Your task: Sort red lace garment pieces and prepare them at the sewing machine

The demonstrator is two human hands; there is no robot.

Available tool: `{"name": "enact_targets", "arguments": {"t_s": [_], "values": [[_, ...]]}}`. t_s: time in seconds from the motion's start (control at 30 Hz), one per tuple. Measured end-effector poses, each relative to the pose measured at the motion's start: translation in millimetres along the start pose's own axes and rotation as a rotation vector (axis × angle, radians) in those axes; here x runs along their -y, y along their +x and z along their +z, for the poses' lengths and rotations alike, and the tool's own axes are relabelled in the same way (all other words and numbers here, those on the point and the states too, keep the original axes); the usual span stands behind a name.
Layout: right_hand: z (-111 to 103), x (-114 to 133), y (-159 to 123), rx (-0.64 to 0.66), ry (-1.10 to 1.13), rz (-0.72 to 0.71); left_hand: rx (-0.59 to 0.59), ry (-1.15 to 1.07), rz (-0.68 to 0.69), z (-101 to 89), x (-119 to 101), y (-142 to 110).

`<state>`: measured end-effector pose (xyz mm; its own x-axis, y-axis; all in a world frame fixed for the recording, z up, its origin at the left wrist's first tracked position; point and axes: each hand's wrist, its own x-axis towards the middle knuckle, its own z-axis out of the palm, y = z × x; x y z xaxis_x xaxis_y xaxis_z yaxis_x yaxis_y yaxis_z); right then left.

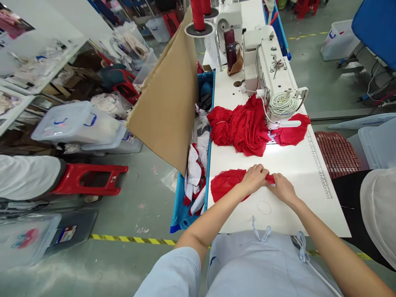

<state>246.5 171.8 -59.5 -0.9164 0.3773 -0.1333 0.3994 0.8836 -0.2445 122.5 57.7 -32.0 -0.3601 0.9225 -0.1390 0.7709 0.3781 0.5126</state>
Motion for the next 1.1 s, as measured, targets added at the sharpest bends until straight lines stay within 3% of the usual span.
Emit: {"name": "enact_targets", "arguments": {"t_s": [0.1,0.2,0.23,0.3,0.37,0.4,0.5,0.53,0.6,0.73,0.8,0.97,1.03,1.1], "values": [[-5,4,-20,-0.122,0.006,-0.039,-0.235,-0.061,-0.014,16.3,-9,-30],[-9,5,-38,-0.301,0.022,-0.085,-0.479,-0.344,-0.243,35.6,-18,-59],[-10,6,-43,-0.351,0.026,-0.092,-0.491,-0.521,-0.332,40.0,-22,-67],[-14,8,-49,-0.41,0.028,-0.09,-0.354,-0.972,-0.394,43.2,-33,-77],[-19,14,-53,-0.444,0.033,-0.092,-0.15,-1.418,-0.308,39.0,-47,-81],[-22,19,-55,-0.465,0.042,-0.106,-0.109,-1.59,-0.269,34.9,-54,-80],[-33,33,-62,-0.51,0.12,-0.18,-0.267,-1.885,-0.335,19.7,-71,-76],[-38,37,-66,-0.506,0.176,-0.207,-0.324,-1.933,-0.387,14.9,-73,-74],[-50,39,-72,-0.476,0.371,-0.199,-0.323,-1.996,-0.472,7.4,-72,-73],[-80,28,-73,-0.409,0.882,0.155,-0.174,-2.019,-0.54,0.4,-61,-80],[-93,22,-67,-0.327,0.979,0.275,-0.141,-2.017,-0.517,-0.9,-61,-84],[-110,30,-57,0.173,1.14,0.135,-0.116,-2.024,-0.45,-3.4,-69,-88],[-111,36,-60,0.197,1.175,0.134,-0.12,-2.02,-0.46,-3.8,-68,-91],[-111,37,-64,0.088,1.151,0.183,-0.108,-2.012,-0.474,-3.3,-64,-94]]}}
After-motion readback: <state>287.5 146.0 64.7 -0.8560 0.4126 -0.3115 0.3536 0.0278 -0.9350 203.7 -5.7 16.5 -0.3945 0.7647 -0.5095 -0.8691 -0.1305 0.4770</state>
